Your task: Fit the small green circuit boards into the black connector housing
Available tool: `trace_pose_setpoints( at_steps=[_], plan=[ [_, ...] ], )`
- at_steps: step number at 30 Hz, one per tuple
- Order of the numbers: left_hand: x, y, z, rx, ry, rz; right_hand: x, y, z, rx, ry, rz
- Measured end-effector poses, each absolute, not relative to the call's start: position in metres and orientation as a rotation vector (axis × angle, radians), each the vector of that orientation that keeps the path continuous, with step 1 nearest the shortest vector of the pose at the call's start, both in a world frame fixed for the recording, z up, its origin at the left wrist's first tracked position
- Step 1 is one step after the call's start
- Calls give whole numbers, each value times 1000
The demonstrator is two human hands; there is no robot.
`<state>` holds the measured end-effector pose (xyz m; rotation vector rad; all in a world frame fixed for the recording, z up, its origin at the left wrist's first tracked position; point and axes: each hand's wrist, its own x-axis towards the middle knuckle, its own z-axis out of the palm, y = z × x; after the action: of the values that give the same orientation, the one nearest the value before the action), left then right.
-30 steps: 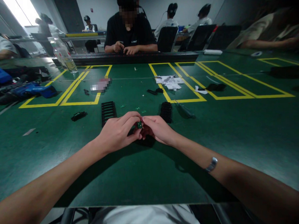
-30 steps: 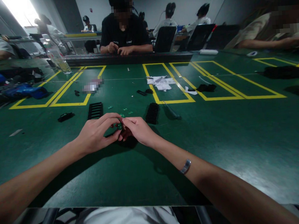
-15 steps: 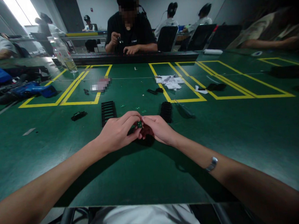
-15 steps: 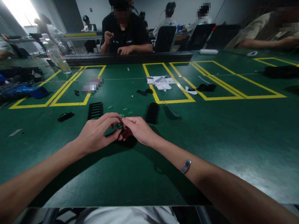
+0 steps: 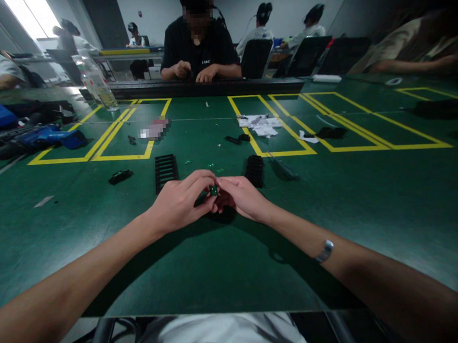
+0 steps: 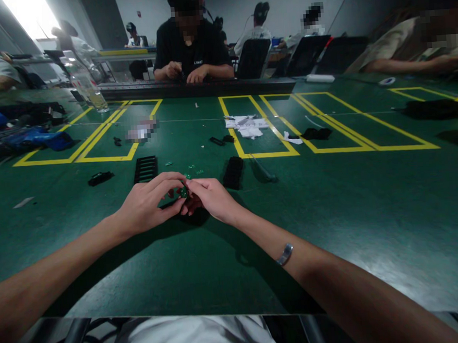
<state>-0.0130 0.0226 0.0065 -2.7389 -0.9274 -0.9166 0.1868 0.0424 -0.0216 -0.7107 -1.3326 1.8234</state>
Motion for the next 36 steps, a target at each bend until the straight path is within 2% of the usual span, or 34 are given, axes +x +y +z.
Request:
trace_pose_setpoints(
  at_steps=[26,36],
  plan=[
    [-11,23,3,-2762,-946,-995,189,42,-20,-716,-1260,1869],
    [-12,22,2,-2801,-1013,-973,193,41,-20,-669,-1450,1805]
  ],
)
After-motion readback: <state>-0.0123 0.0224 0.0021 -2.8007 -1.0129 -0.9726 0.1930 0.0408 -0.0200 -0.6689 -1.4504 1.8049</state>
